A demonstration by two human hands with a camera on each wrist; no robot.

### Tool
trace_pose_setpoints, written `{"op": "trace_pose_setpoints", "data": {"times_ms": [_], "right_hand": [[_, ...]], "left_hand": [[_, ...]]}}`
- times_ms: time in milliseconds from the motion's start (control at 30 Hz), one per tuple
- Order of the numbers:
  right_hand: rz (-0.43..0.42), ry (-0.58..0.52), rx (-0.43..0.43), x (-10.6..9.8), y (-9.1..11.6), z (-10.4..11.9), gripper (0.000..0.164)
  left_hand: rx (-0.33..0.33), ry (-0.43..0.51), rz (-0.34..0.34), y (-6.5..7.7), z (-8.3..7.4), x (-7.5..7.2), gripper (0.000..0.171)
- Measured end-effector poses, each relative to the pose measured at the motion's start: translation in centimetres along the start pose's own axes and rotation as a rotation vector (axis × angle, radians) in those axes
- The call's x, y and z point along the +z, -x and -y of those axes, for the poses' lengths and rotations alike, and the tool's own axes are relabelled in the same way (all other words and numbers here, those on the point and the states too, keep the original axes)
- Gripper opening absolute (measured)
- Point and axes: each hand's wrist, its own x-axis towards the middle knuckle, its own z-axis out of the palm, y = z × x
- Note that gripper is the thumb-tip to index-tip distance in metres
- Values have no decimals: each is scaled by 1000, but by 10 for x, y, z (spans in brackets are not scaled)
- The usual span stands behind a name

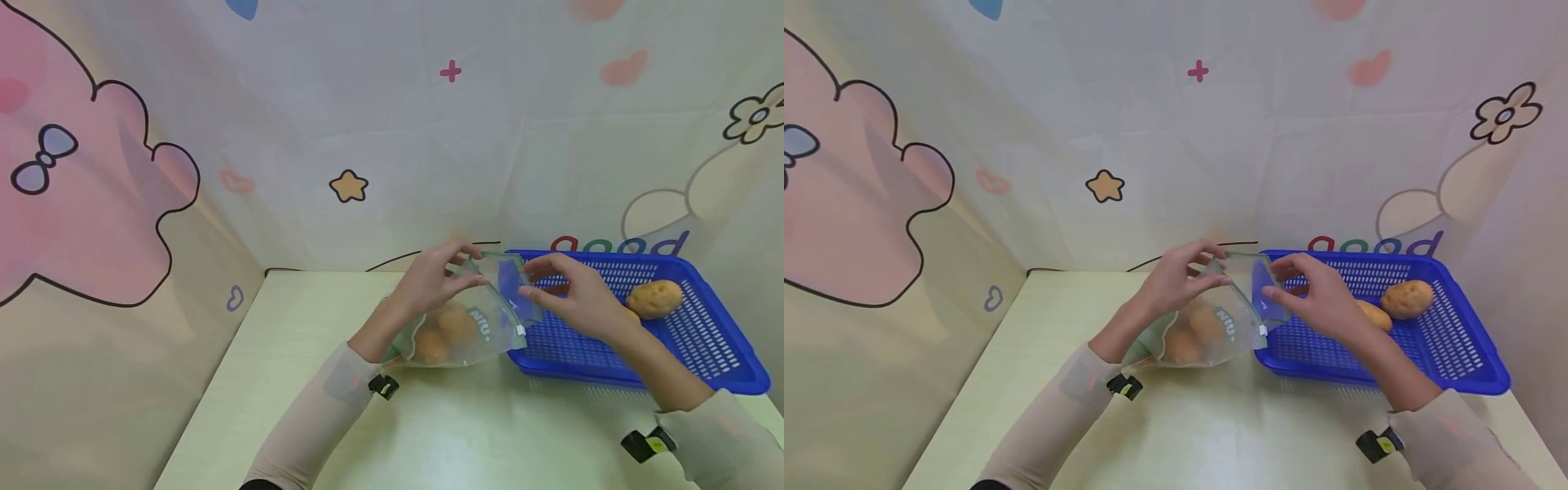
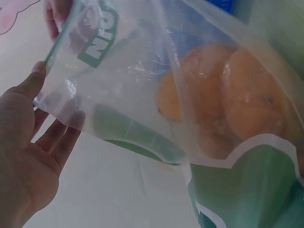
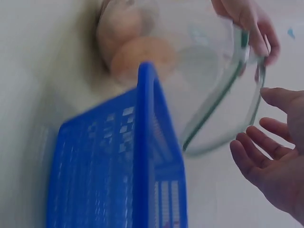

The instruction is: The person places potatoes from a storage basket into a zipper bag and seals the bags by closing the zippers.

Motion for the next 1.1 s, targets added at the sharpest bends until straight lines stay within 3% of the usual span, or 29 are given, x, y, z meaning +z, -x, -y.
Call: {"op": "trace_pose_setpoints", "data": {"times_ms": [200, 400, 600, 900, 1100], "right_hand": [[-36, 70, 81, -20, 14, -38, 45], [-2, 146, 178, -38, 28, -89, 57], [57, 220, 207, -45, 35, -128, 63], [141, 320, 192, -42, 41, -156, 61], [128, 298, 228, -39, 38, -156, 54]], "left_hand": [[-4, 1, 7, 1, 2, -1, 37], [-9, 16, 28, 2, 2, -1, 39], [-33, 9, 43, 2, 1, -1, 40], [-47, 8, 35, 3, 1, 0, 39], [-38, -6, 23, 5, 3, -1, 39]]}}
